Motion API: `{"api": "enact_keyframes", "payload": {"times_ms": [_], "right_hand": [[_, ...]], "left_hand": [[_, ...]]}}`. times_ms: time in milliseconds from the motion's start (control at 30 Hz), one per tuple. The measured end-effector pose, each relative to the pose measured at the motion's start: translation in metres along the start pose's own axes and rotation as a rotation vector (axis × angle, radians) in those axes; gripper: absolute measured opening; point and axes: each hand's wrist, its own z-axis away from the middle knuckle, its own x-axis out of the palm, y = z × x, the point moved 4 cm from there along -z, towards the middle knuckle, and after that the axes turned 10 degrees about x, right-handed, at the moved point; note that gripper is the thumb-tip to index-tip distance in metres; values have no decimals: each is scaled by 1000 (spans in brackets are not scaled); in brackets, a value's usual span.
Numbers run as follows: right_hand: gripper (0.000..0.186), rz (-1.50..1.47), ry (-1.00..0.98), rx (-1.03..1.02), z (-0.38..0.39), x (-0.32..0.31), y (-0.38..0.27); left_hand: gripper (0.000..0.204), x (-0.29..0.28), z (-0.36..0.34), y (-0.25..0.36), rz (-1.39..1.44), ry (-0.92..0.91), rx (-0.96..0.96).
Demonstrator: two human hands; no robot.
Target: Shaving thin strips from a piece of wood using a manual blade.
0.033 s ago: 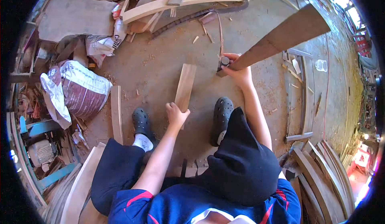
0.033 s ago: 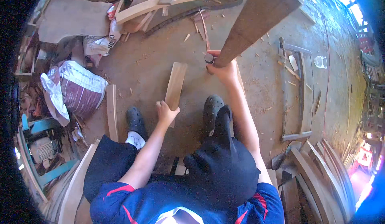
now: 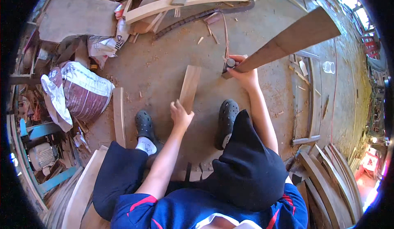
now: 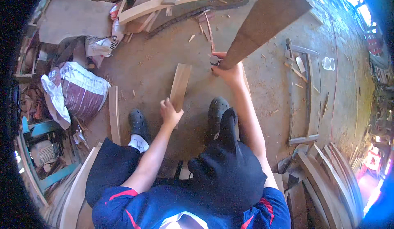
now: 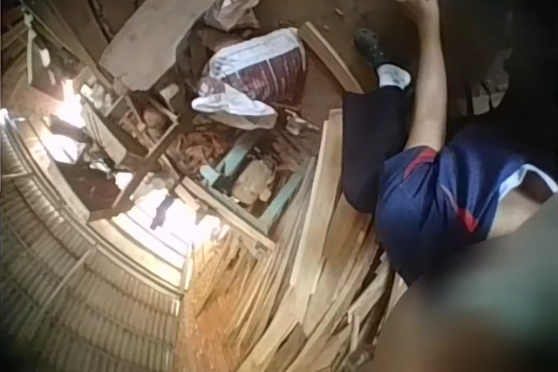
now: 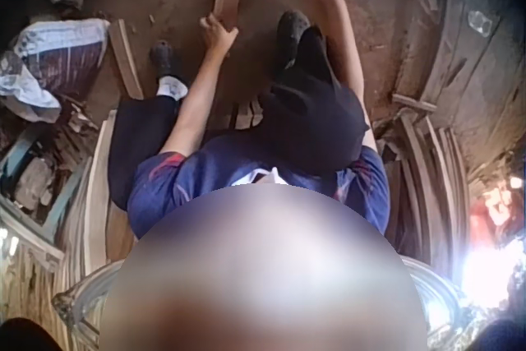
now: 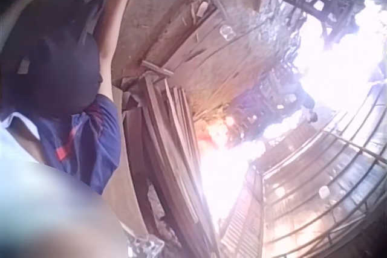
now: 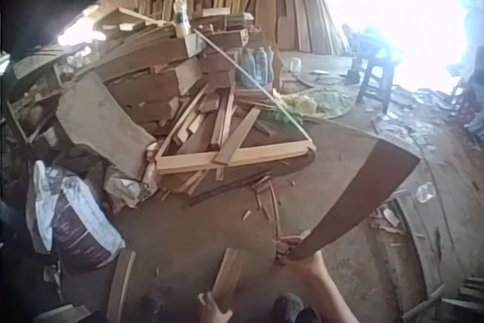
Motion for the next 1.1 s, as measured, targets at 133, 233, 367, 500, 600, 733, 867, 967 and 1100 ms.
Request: {"api": "enact_keyframes", "payload": {"times_ms": [133, 233, 367, 500, 600, 733, 867, 967, 1100], "right_hand": [[44, 38, -24, -12, 1, 3, 1], [42, 98, -25, -41, -3, 6, 4], [35, -51, -48, -115, -5, 0, 7], [25, -233, -13, -76, -3, -5, 13], [19, -174, 14, -42, -4, -10, 12], [17, -34, 54, -52, 0, -25, 6], [16, 13, 152, -52, 10, -45, 7], [15, -12, 215, -64, 23, -56, 12], [17, -83, 238, -116, 45, -62, 20]], "left_hand": [[75, -10, -44, 80, 309, 109, 288], [67, -17, -79, 141, 568, 136, 507], [50, -24, -110, 172, 623, 5, 559], [35, -27, -111, 165, 612, 29, 623], [36, -27, -104, 141, 574, 195, 654], [33, -14, -100, 84, 862, 309, 450], [33, 13, -108, 24, 1153, 352, 101], [28, 28, -106, -9, 1236, 396, -145], [23, 28, -88, -40, 1134, 393, -449]]}}
